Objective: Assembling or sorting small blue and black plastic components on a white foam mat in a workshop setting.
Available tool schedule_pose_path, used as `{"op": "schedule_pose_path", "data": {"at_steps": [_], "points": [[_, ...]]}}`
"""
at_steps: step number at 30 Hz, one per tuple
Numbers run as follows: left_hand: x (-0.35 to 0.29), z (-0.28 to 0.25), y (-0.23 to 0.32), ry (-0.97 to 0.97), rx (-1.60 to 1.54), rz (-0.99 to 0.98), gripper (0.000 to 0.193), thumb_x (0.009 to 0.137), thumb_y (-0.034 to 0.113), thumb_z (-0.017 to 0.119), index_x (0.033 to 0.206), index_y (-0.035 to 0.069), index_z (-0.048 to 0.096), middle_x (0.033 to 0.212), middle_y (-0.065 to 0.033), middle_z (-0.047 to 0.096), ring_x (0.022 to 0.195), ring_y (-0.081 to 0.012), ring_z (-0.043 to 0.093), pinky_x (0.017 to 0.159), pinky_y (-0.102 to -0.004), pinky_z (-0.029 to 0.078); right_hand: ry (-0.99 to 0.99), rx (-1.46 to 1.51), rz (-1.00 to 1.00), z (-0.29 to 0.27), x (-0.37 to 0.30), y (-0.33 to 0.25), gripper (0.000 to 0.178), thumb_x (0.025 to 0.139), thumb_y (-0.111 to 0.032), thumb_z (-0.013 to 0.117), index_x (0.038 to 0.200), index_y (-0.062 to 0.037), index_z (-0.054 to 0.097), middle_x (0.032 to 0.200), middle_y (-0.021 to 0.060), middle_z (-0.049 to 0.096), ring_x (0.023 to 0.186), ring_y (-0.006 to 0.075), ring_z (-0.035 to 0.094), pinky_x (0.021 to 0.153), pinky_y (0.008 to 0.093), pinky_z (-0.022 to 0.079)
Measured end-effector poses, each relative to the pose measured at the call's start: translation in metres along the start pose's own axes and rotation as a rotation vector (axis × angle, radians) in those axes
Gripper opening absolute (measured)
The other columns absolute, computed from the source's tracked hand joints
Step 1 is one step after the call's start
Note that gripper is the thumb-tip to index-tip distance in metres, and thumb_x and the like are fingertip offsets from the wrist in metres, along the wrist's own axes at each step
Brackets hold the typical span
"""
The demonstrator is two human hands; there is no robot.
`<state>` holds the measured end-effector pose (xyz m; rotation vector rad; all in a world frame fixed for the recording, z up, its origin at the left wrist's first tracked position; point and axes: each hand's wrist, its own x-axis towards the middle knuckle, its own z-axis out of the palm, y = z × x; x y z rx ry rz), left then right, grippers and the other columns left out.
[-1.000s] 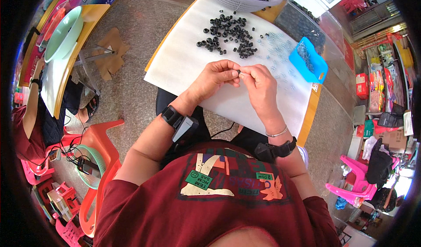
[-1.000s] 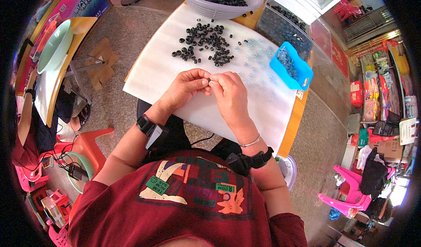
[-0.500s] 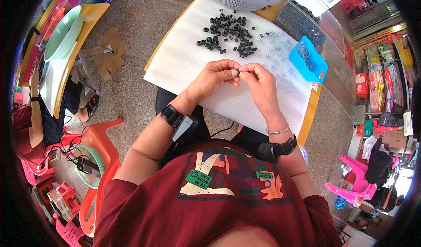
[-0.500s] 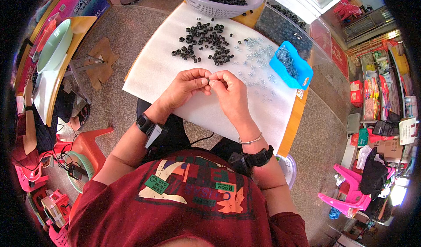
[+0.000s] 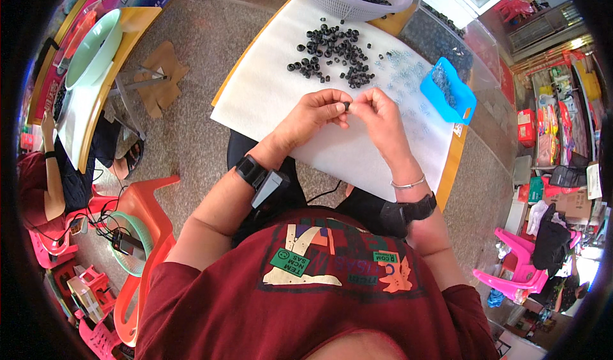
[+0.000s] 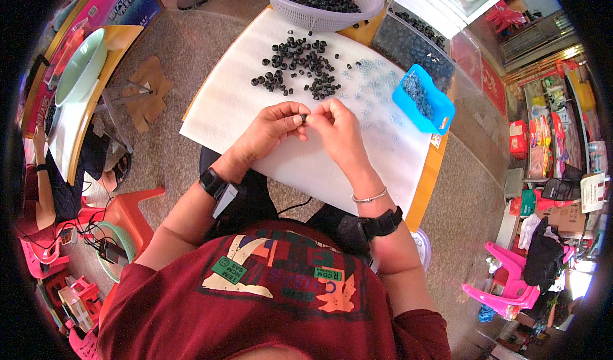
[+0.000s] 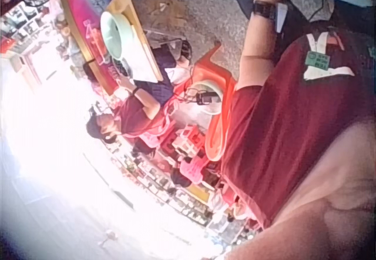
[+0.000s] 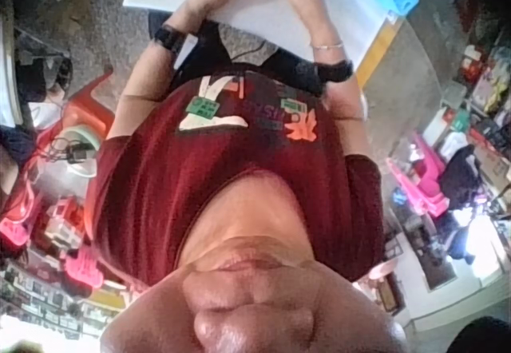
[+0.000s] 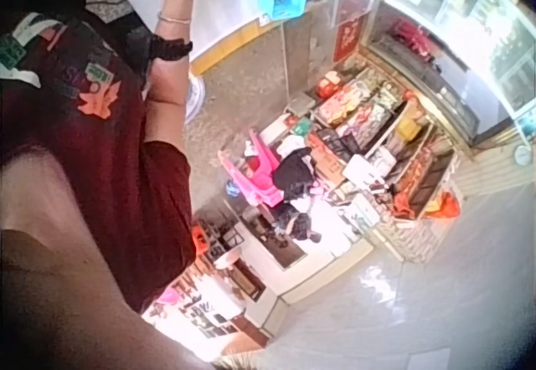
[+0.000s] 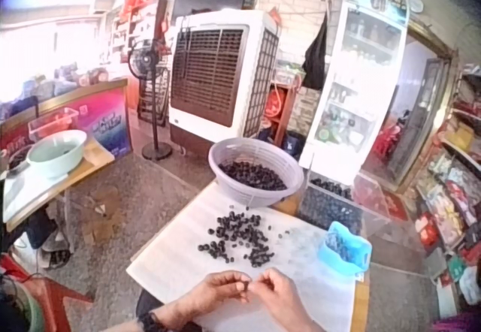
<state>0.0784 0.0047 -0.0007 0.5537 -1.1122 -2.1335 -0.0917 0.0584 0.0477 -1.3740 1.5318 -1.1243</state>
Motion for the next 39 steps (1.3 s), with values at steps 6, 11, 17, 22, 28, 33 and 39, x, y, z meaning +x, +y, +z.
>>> {"op": "schedule_pose_path", "data": {"at_steps": [6,11,17,22,28,33,39], "points": [[0.006,-0.004,-0.005,0.036,-0.176,0.020,0.021,0.097,0.006,0.051,0.115,-0.002,0.056,0.098,-0.0080,0.061,0.082,-0.0164,0.060,0.079,-0.0273,0.051,0.114,-0.557,-0.583,0.000,0.060,0.010,0.007,0.077,-0.005,0.061,0.084,-0.0041,0.063,0.081,0.0124,0.058,0.083,0.0325,0.057,0.073,0.0442,0.046],[-0.001,-0.006,-0.005,0.049,-0.277,0.033,0.019,0.096,0.006,0.052,0.114,-0.001,0.056,0.099,-0.0082,0.061,0.083,-0.0176,0.060,0.079,-0.0286,0.050,-0.009,-0.974,-0.708,0.015,0.078,0.018,0.002,0.073,-0.008,0.057,0.071,-0.0073,0.056,0.082,0.0094,0.051,0.088,0.0281,0.051,0.077,0.0400,0.042],[0.000,0.000,-0.001,-0.009,-0.276,0.013,0.020,0.097,0.008,0.052,0.114,-0.001,0.056,0.099,-0.0076,0.061,0.084,-0.0162,0.059,0.080,-0.0289,0.050,-0.014,-1.033,-0.685,0.012,0.074,0.011,0.004,0.075,-0.009,0.057,0.076,-0.0061,0.057,0.084,0.0091,0.052,0.089,0.0264,0.051,0.079,0.0373,0.042],[0.001,-0.002,0.001,0.029,-0.296,0.018,0.019,0.097,0.009,0.052,0.113,0.000,0.056,0.098,-0.0075,0.061,0.084,-0.0155,0.059,0.079,-0.0295,0.050,0.124,-0.449,-0.485,0.007,0.065,0.003,0.008,0.087,-0.004,0.059,0.083,-0.0004,0.053,0.081,0.0112,0.061,0.077,0.0275,0.060,0.070,0.0410,0.047],[0.005,-0.005,-0.001,0.068,-0.297,0.026,0.020,0.097,0.004,0.049,0.115,-0.003,0.054,0.096,-0.0095,0.061,0.080,-0.0174,0.060,0.076,-0.0279,0.051,-0.064,0.088,-0.056,-0.004,0.020,-0.007,0.008,0.089,-0.006,0.061,0.091,0.0013,0.058,0.080,0.0025,0.062,0.075,0.0086,0.055,0.072,0.0244,0.047],[0.003,-0.002,0.003,0.074,-0.284,0.028,0.019,0.097,0.007,0.051,0.112,-0.003,0.056,0.097,-0.0090,0.062,0.081,-0.0160,0.060,0.076,-0.0273,0.051,-0.038,0.165,-0.078,0.002,0.002,0.002,0.010,0.088,-0.004,0.062,0.097,0.0008,0.061,0.088,0.0022,0.065,0.082,0.0077,0.058,0.075,0.0238,0.048],[0.004,-0.002,0.000,0.058,-0.238,0.021,0.021,0.096,0.006,0.052,0.114,-0.004,0.056,0.097,-0.0088,0.062,0.080,-0.0152,0.060,0.075,-0.0276,0.052,0.032,0.044,-0.090,0.003,-0.006,-0.008,0.009,0.086,-0.001,0.063,0.094,0.0002,0.063,0.088,0.0031,0.065,0.082,0.0075,0.059,0.071,0.0255,0.049]]}}
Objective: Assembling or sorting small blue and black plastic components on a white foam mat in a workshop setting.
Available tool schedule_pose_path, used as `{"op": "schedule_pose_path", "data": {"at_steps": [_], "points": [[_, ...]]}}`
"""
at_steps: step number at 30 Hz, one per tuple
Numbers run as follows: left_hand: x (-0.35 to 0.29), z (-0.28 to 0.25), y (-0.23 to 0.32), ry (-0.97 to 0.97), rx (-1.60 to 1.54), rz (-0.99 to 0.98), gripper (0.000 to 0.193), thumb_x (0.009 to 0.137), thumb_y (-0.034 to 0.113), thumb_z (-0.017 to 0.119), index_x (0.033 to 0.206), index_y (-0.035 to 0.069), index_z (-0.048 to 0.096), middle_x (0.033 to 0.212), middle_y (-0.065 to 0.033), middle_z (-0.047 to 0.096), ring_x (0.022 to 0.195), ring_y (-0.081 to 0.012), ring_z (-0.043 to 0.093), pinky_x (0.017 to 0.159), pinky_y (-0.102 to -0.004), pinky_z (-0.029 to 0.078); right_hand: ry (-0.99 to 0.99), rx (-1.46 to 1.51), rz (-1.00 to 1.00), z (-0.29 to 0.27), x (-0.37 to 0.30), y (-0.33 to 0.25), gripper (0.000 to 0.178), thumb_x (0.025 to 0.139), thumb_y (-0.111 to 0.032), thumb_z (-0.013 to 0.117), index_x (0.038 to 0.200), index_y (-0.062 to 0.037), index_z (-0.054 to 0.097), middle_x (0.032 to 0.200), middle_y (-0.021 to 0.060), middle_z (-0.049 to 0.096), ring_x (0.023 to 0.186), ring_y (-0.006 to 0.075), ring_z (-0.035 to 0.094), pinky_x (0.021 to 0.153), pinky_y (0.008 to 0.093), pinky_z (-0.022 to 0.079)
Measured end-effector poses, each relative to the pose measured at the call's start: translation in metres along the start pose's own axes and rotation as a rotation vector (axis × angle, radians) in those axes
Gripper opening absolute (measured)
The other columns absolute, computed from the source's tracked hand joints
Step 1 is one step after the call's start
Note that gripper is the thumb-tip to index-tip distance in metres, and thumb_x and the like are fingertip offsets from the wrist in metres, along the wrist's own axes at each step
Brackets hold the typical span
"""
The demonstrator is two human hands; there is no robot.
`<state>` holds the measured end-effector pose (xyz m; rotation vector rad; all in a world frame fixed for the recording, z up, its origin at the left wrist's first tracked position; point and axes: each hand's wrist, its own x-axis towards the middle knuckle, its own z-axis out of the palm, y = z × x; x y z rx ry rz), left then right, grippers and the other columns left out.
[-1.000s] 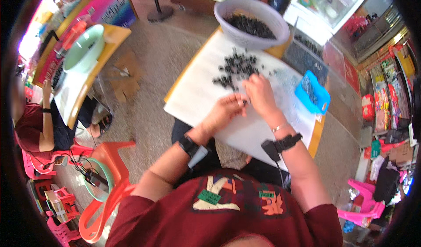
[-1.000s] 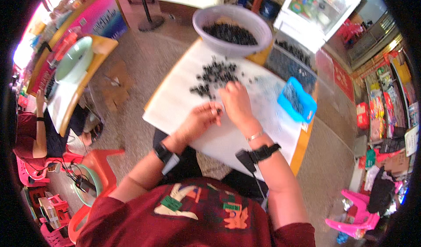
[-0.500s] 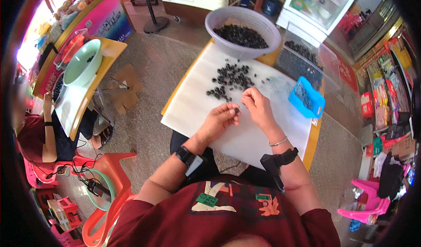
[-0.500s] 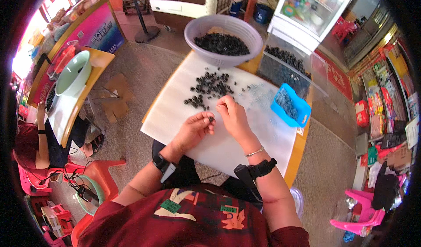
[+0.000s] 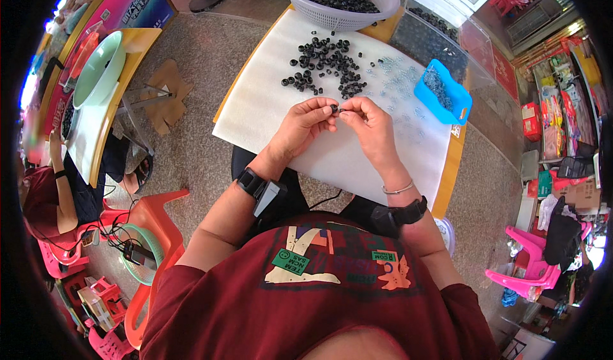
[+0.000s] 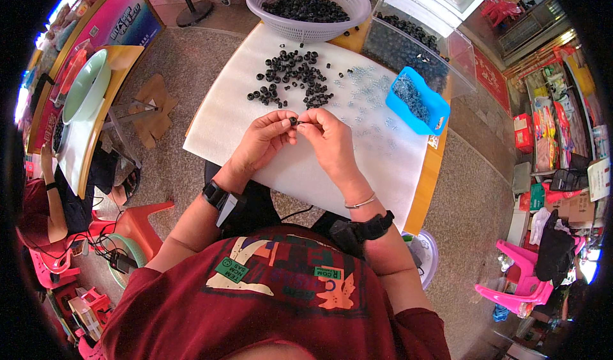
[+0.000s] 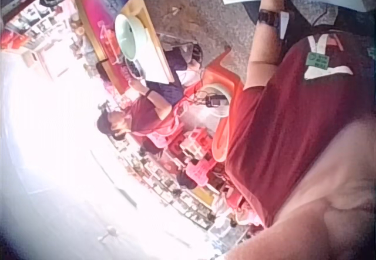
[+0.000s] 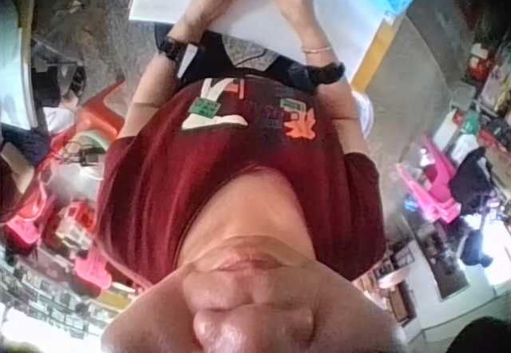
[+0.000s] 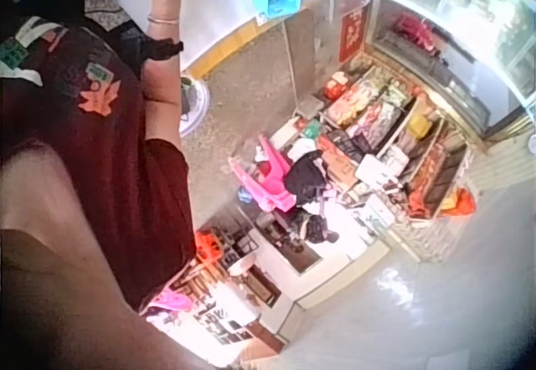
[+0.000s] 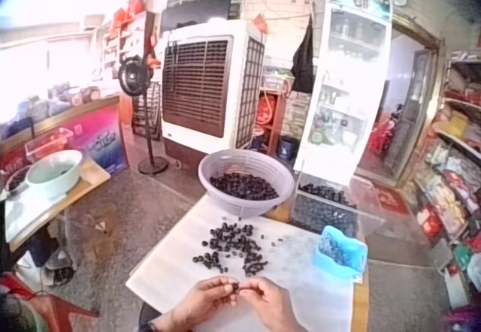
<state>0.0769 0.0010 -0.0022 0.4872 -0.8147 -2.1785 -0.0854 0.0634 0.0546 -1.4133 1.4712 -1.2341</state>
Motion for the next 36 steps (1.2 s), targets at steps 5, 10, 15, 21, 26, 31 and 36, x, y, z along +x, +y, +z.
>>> {"op": "schedule_pose_path", "data": {"at_steps": [5,10,15,21,26,31,36], "points": [[0.000,0.000,0.000,-0.024,0.023,-0.019,0.022,0.095,0.006,0.054,0.114,-0.005,0.058,0.098,-0.0089,0.063,0.080,-0.0147,0.060,0.074,-0.0277,0.051,0.064,-0.179,-0.196,0.005,-0.001,0.003,0.010,0.083,-0.002,0.064,0.093,-0.0017,0.063,0.085,0.0077,0.062,0.076,0.0180,0.061,0.067,0.0298,0.049],[0.000,-0.002,-0.004,-0.019,0.115,-0.026,0.022,0.095,0.007,0.055,0.113,-0.004,0.059,0.096,-0.0080,0.064,0.080,-0.0140,0.060,0.074,-0.0277,0.051,0.067,-0.353,-0.330,0.005,-0.004,0.003,0.009,0.082,-0.005,0.063,0.092,-0.0025,0.061,0.085,0.0113,0.060,0.079,0.0284,0.060,0.068,0.0362,0.049],[-0.003,0.003,-0.001,-0.043,0.253,-0.044,0.022,0.096,0.009,0.054,0.114,-0.004,0.059,0.096,-0.0075,0.064,0.080,-0.0144,0.060,0.075,-0.0278,0.051,0.055,-0.402,-0.383,0.003,-0.007,0.003,0.009,0.083,-0.006,0.062,0.090,-0.0029,0.060,0.083,0.0114,0.059,0.081,0.0300,0.059,0.070,0.0389,0.048],[-0.005,0.008,0.005,-0.069,0.328,-0.135,0.025,0.097,0.012,0.053,0.115,-0.005,0.058,0.093,-0.0076,0.064,0.077,-0.0153,0.062,0.074,-0.0281,0.052,-0.054,-0.387,-0.394,-0.007,-0.009,0.010,0.010,0.082,-0.010,0.062,0.089,-0.0040,0.059,0.082,0.0108,0.057,0.081,0.0308,0.057,0.073,0.0407,0.047],[-0.005,0.014,0.011,-0.137,0.389,-0.187,0.027,0.098,0.015,0.052,0.115,-0.006,0.060,0.089,-0.0069,0.064,0.075,-0.0126,0.061,0.069,-0.0269,0.053,-0.013,-0.471,-0.437,-0.005,-0.015,0.014,0.013,0.080,-0.012,0.065,0.088,-0.0058,0.057,0.081,0.0102,0.057,0.080,0.0308,0.057,0.073,0.0408,0.047],[-0.004,0.012,0.012,-0.107,0.464,-0.203,0.028,0.100,0.018,0.050,0.114,-0.003,0.061,0.082,-0.0024,0.058,0.068,-0.0098,0.053,0.062,-0.0245,0.049,0.029,-0.490,-0.463,-0.005,-0.017,0.014,0.015,0.081,-0.013,0.066,0.090,-0.0056,0.056,0.083,0.0102,0.059,0.080,0.0307,0.057,0.073,0.0414,0.046],[-0.006,0.013,0.006,-0.001,0.272,-0.144,0.025,0.100,0.019,0.048,0.114,0.000,0.057,0.078,0.0020,0.049,0.064,-0.0058,0.043,0.056,-0.0210,0.038,0.095,-0.483,-0.448,-0.007,-0.021,0.018,0.012,0.084,-0.012,0.063,0.090,-0.0050,0.057,0.085,0.0104,0.060,0.080,0.0309,0.058,0.073,0.0420,0.046]]}}
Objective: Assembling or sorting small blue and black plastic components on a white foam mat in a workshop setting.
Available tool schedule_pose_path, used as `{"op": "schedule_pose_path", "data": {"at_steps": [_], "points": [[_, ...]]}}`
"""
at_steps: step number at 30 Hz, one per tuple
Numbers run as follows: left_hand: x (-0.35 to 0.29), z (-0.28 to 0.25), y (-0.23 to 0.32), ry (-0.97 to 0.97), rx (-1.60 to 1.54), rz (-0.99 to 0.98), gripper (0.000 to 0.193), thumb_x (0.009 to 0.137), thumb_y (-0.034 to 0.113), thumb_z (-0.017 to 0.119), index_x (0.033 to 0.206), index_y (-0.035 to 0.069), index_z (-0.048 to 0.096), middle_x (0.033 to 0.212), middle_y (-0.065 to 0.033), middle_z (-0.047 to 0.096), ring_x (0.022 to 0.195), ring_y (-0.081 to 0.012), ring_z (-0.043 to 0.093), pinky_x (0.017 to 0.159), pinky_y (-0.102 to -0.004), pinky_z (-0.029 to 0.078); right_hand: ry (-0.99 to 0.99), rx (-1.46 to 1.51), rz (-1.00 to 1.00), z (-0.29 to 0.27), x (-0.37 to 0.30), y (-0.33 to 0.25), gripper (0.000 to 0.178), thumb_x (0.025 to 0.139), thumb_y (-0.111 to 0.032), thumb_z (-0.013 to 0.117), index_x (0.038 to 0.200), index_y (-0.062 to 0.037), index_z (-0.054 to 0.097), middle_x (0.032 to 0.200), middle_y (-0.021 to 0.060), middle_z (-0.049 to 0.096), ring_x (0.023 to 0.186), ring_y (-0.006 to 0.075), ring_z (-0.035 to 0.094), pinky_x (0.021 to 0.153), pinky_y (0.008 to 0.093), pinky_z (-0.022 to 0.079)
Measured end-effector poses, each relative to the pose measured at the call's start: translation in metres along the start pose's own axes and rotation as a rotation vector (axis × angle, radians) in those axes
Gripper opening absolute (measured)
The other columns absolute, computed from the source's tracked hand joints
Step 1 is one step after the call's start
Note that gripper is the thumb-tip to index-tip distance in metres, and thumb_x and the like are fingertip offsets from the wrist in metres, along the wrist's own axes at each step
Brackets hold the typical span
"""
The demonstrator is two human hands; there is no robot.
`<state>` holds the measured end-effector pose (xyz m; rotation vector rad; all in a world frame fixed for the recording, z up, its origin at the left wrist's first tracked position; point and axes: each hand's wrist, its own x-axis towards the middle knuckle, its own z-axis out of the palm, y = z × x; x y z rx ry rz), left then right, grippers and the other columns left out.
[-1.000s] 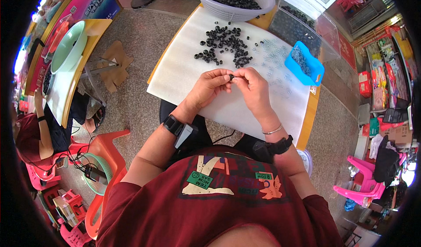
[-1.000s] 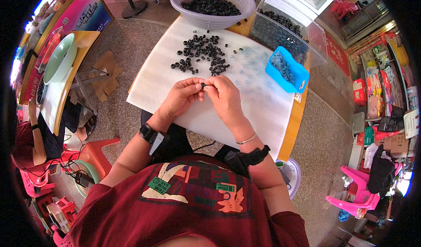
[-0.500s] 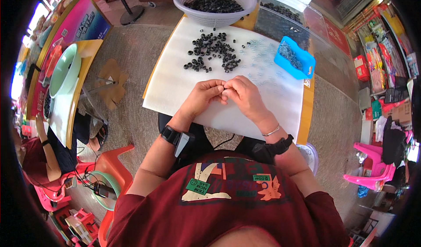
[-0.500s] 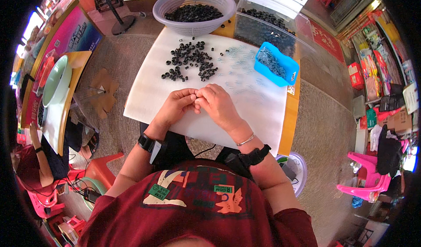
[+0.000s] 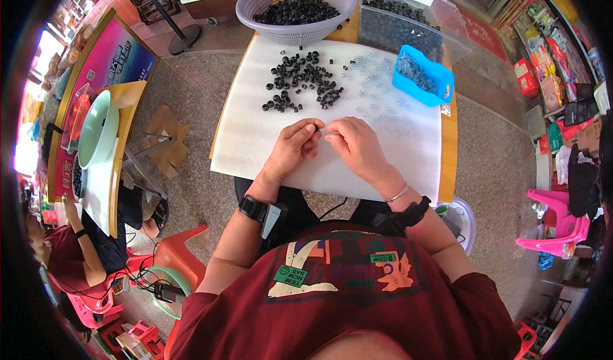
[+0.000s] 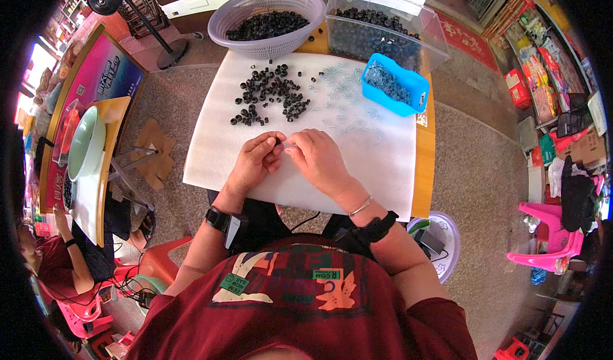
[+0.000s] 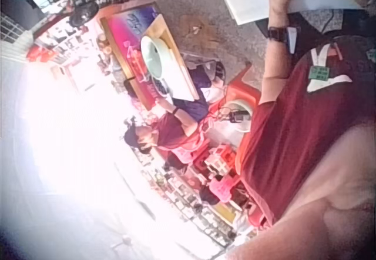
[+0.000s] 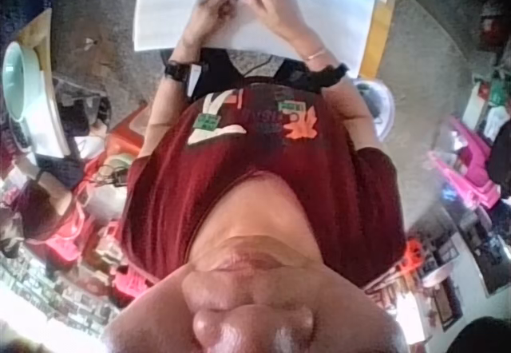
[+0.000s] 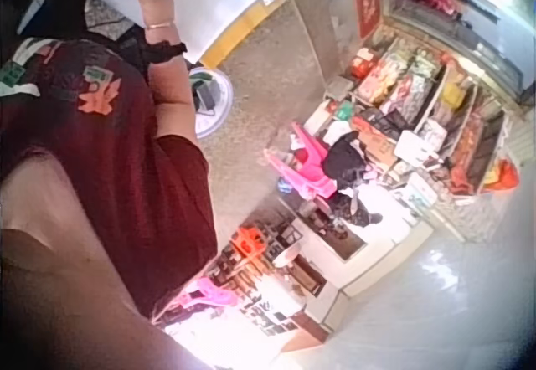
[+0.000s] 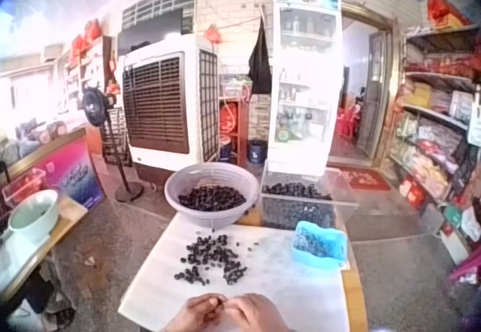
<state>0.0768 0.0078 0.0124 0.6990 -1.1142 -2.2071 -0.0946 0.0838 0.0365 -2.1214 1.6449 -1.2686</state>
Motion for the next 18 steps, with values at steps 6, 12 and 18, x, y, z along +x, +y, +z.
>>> {"op": "schedule_pose_path", "data": {"at_steps": [6,12,18], "points": [[-0.002,0.000,-0.003,0.059,-0.010,0.037,0.022,0.100,0.018,0.048,0.111,0.002,0.056,0.077,0.0027,0.046,0.063,-0.0047,0.040,0.055,-0.0206,0.036,-0.033,-0.013,-0.004,-0.002,0.002,-0.005,0.008,0.084,-0.008,0.060,0.091,-0.0048,0.057,0.084,0.0105,0.060,0.080,0.0310,0.057,0.073,0.0413,0.046],[0.003,-0.004,-0.009,0.054,0.013,0.071,0.024,0.100,0.017,0.045,0.115,0.001,0.055,0.084,-0.0005,0.053,0.073,-0.0074,0.051,0.063,-0.0224,0.045,0.012,0.000,-0.032,0.001,0.010,-0.006,0.011,0.082,-0.009,0.062,0.092,-0.0061,0.057,0.084,0.0105,0.058,0.081,0.0308,0.057,0.074,0.0424,0.045],[0.003,0.001,-0.008,-0.035,0.094,0.107,0.044,0.098,0.011,0.050,0.139,-0.001,0.038,0.105,-0.0092,0.061,0.100,-0.0170,0.059,0.092,-0.0324,0.048,-0.102,-0.176,-0.101,0.001,0.017,-0.008,0.017,0.078,-0.010,0.062,0.094,-0.0074,0.057,0.087,0.0104,0.058,0.086,0.0306,0.057,0.076,0.0413,0.045]]}}
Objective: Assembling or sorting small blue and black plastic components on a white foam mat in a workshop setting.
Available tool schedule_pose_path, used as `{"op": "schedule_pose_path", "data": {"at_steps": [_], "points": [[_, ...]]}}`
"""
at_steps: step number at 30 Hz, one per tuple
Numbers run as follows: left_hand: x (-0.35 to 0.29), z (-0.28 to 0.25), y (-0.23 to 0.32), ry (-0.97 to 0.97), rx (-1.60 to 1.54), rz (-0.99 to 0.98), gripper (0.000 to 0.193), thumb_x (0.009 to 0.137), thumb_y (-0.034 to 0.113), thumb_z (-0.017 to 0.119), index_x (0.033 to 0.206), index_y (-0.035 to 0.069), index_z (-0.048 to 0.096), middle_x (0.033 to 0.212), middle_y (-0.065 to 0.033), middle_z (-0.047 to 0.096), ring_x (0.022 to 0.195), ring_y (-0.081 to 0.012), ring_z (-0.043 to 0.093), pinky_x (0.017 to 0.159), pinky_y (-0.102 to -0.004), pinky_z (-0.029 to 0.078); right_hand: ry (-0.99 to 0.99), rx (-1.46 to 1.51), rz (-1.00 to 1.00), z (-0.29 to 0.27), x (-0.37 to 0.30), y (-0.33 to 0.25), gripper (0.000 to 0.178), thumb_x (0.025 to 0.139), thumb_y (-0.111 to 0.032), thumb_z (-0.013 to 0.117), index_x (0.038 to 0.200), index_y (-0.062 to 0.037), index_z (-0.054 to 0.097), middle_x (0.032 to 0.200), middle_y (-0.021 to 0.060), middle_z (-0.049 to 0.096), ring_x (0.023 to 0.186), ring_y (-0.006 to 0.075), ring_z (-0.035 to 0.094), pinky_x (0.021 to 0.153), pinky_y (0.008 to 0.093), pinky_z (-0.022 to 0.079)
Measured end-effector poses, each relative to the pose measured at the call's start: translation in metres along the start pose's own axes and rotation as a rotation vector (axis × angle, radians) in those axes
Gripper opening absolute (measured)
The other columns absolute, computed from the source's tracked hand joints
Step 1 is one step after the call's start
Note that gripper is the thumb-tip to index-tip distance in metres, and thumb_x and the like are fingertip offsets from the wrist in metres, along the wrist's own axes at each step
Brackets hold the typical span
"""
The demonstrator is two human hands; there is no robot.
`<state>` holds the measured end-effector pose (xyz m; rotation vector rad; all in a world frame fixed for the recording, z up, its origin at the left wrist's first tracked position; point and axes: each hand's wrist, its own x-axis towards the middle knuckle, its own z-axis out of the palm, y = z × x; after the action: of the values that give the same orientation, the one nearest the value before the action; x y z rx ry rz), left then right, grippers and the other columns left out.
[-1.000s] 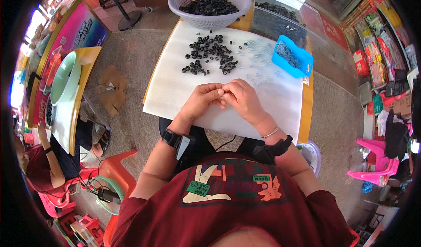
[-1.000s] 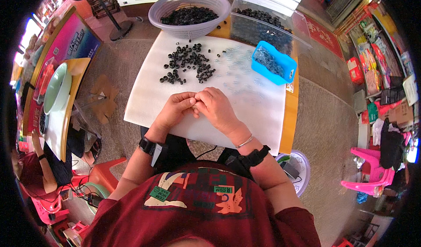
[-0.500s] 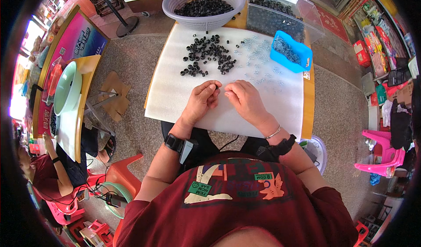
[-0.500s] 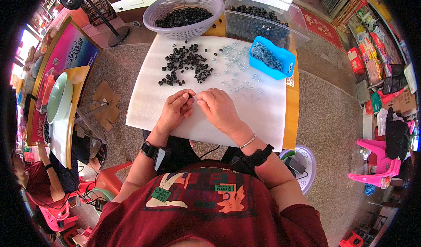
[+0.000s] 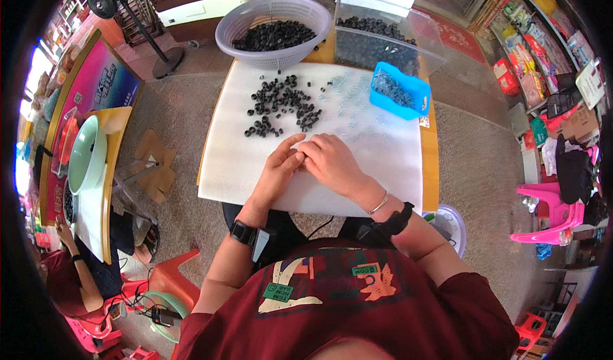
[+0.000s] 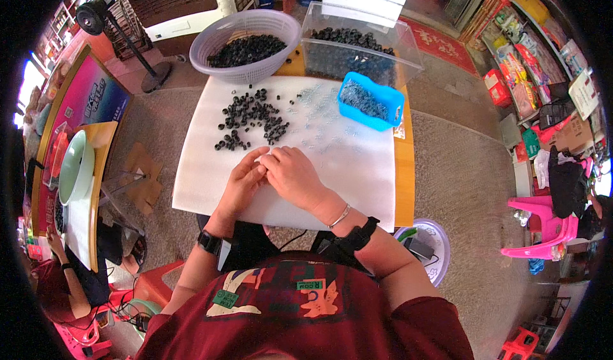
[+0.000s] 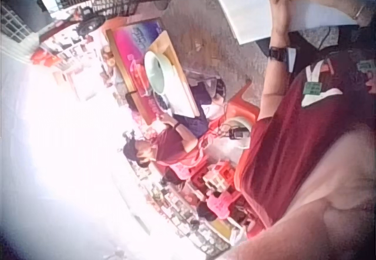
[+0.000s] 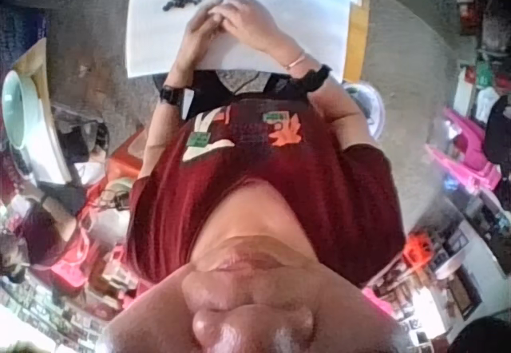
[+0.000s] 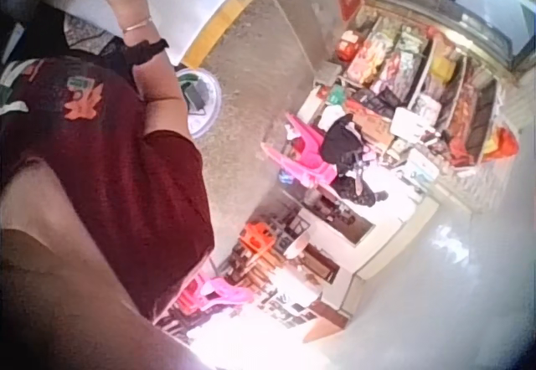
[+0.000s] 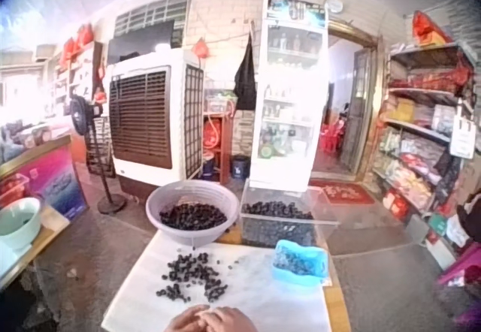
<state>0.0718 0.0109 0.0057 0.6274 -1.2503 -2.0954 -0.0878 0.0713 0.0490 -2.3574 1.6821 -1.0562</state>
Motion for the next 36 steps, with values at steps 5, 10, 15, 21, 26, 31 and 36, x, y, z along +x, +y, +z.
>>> {"op": "schedule_pose_path", "data": {"at_steps": [5,10,15,21,26,31,36], "points": [[0.000,-0.002,0.002,-0.042,-0.086,0.003,0.045,0.099,0.013,0.049,0.139,-0.003,0.037,0.103,-0.0130,0.062,0.094,-0.0193,0.060,0.089,-0.0355,0.050,-0.079,0.277,0.240,-0.020,0.009,0.009,0.013,0.082,-0.010,0.059,0.093,-0.0039,0.059,0.081,0.0166,0.064,0.076,0.0326,0.064,0.068,0.0451,0.049],[-0.002,-0.001,0.011,-0.017,-0.250,-0.003,0.037,0.099,0.011,0.046,0.133,-0.004,0.044,0.100,-0.0150,0.062,0.088,-0.0194,0.061,0.086,-0.0350,0.052,0.174,0.248,0.492,-0.064,0.065,0.083,0.016,0.082,-0.011,0.063,0.096,-0.0047,0.064,0.079,0.0111,0.068,0.069,0.0196,0.066,0.066,0.0333,0.051],[-0.002,-0.004,0.010,-0.059,-0.274,0.004,0.034,0.099,0.010,0.046,0.130,-0.004,0.046,0.100,-0.0129,0.062,0.086,-0.0175,0.060,0.085,-0.0349,0.052,0.543,0.272,0.583,-0.111,0.121,0.159,0.047,0.082,-0.010,0.065,0.125,0.0031,0.053,0.086,0.0074,0.068,0.069,0.0126,0.060,0.065,0.0274,0.049],[-0.004,-0.004,0.012,-0.032,-0.268,-0.065,0.027,0.099,0.013,0.048,0.121,-0.002,0.053,0.098,-0.0097,0.061,0.084,-0.0159,0.061,0.083,-0.0324,0.052,0.143,0.402,0.495,-0.046,0.088,0.104,0.017,0.085,-0.011,0.062,0.099,-0.0022,0.066,0.079,0.0039,0.067,0.069,0.0102,0.057,0.064,0.0258,0.047],[-0.003,-0.011,0.006,-0.159,-0.124,-0.083,0.018,0.098,0.014,0.053,0.106,0.000,0.060,0.091,-0.0061,0.063,0.079,-0.0125,0.061,0.075,-0.0279,0.053,-0.235,0.388,0.257,0.012,0.075,0.041,0.015,0.084,-0.010,0.062,0.095,-0.0018,0.066,0.083,0.0105,0.067,0.072,0.0203,0.063,0.067,0.0318,0.049],[-0.005,-0.013,0.006,-0.181,-0.086,-0.073,0.016,0.097,0.015,0.054,0.104,0.001,0.060,0.089,-0.0050,0.063,0.077,-0.0115,0.060,0.075,-0.0275,0.053,-0.260,0.271,0.124,0.046,0.097,0.034,0.013,0.080,-0.008,0.061,0.091,-0.0026,0.065,0.083,0.0133,0.063,0.079,0.0302,0.062,0.071,0.0399,0.049],[-0.004,-0.013,0.006,-0.152,-0.150,-0.039,0.017,0.098,0.015,0.053,0.105,0.001,0.060,0.090,-0.0054,0.062,0.077,-0.0115,0.060,0.075,-0.0280,0.053,-0.291,0.201,0.025,0.066,0.103,0.040,0.013,0.077,-0.006,0.062,0.089,-0.0026,0.064,0.081,0.0134,0.061,0.080,0.0312,0.060,0.071,0.0421,0.048]]}}
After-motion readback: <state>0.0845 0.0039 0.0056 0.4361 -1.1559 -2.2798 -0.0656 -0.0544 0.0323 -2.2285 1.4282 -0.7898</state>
